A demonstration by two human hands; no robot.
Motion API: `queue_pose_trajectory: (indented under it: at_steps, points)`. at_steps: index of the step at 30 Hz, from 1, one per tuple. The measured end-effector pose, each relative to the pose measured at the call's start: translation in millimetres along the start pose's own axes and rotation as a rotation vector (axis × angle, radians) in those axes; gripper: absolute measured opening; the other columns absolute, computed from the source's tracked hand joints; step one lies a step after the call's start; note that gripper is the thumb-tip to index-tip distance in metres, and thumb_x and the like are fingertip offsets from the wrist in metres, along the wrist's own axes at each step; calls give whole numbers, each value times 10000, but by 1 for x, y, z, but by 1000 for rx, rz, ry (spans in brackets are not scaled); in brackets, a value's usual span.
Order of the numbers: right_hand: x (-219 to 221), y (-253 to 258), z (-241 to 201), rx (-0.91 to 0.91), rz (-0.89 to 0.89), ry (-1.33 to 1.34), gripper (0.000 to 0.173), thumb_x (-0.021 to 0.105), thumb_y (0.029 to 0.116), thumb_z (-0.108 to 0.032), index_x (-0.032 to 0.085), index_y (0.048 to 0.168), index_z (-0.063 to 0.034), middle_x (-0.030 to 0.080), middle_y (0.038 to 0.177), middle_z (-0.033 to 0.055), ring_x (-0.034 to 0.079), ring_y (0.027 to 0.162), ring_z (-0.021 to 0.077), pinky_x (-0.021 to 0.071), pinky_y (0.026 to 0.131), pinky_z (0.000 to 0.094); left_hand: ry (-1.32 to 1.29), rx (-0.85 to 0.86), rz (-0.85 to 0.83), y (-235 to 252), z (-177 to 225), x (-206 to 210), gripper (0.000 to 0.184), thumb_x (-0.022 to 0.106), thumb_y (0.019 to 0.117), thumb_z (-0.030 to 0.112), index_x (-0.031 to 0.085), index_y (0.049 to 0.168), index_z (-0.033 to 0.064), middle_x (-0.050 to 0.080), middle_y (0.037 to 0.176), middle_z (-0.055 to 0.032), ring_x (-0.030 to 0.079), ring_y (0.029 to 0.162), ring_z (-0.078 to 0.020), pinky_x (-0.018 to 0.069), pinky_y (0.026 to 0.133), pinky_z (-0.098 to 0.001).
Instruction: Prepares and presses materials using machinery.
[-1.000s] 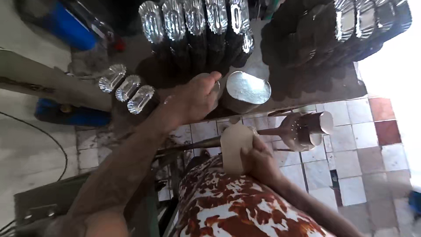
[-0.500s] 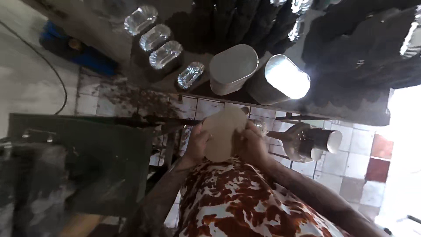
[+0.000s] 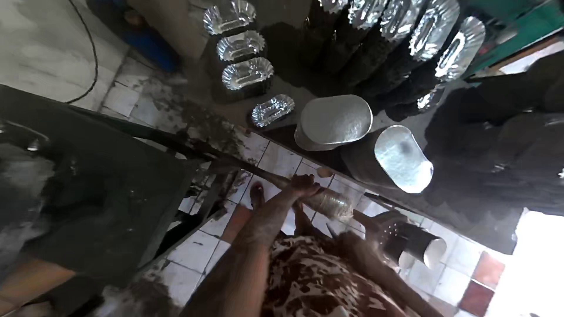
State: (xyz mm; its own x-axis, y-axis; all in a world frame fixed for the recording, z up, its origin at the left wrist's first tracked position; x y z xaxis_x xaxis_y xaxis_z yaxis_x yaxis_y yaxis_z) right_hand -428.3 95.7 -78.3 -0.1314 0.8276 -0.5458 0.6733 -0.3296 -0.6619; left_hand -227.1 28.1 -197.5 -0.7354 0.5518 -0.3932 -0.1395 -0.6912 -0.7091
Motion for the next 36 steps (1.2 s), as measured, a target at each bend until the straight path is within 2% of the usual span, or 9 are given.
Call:
queue_pose_trajectory:
  at_steps: [5,9,14,17,20,22,26,32,36]
  points:
    - [50,-19,7,79,-57,84,341,550,1038,-230,686,1291,-47,700,1235,189,659,1185,343,510,1041,504,-249,-237,-143,-73,20,-32,440,457,1087,361,610,1394,86,567,1459,-126,503,1378,-264,368,1152,-485]
    - [64,0,22,-68,-28,57,354,566,1029,-249,658,1330,-86,666,1295,187,646,1202,339,522,1036,506,-95,-14,-23,-105,-3,-90,617,330,1090,494,690,1226,11,665,1262,-247,616,1213,-421,445,992,-675]
    - [14,25,-39,-169,-115,152,321,596,981,-122,700,1259,1,700,1209,213,669,1138,337,530,1019,495,-501,188,660,-305,-41,-232,478,375,1118,355,597,1372,17,662,1288,-171,639,1187,-228,493,1068,-456]
    - [2,49,-54,-210,1,211,311,673,923,-167,714,1191,-14,726,1140,154,706,1041,245,577,947,448,-1057,206,1037,-390,-110,-306,404,344,1122,359,558,1335,91,654,1124,-28,636,1000,-81,553,883,-291]
    - [-18,81,-114,-313,153,333,270,675,862,-85,722,1101,31,725,1053,151,708,948,185,598,842,359,-1134,336,1391,-433,-164,-356,413,277,1132,294,535,1356,63,629,1216,-57,607,1099,-105,529,945,-323]
    - [-27,101,-164,-385,204,320,258,638,877,-50,706,1104,51,723,1048,162,713,945,196,604,851,373,-823,185,1444,-445,-186,-331,562,213,1139,360,375,1549,12,456,1552,-158,440,1431,-190,365,1193,-389]
    - [-56,147,-286,-540,319,236,223,637,888,-10,695,1087,73,724,1031,173,710,940,208,596,860,397,-322,-459,1137,-466,-305,-241,661,358,1067,580,615,1335,33,645,1277,-259,602,1226,-433,410,1051,-698]
    - [-27,174,-501,-1120,352,-316,223,603,937,-15,760,1095,-19,749,1081,169,719,1035,331,583,907,514,-172,-280,726,-540,-317,-153,519,439,1090,440,677,889,26,625,733,-138,637,687,-291,542,681,-536]
    - [46,195,-596,-1499,132,-859,247,576,992,-9,726,1184,-53,712,1257,105,654,1219,302,540,1004,510,19,-395,706,-564,-375,-104,398,524,1069,357,727,974,28,697,1013,-176,674,997,-348,525,918,-580]
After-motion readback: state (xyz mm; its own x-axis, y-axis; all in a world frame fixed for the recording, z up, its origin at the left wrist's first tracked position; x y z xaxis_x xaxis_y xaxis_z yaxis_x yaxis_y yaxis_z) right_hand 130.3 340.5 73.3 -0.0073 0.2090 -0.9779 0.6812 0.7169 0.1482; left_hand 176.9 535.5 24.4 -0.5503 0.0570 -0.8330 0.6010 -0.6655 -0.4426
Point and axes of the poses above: each hand's wrist, its own y-axis towards the middle knuckle, its own x-axis out of the palm, z = x × y, the point moved 9 cm from there along y, towards the middle knuckle
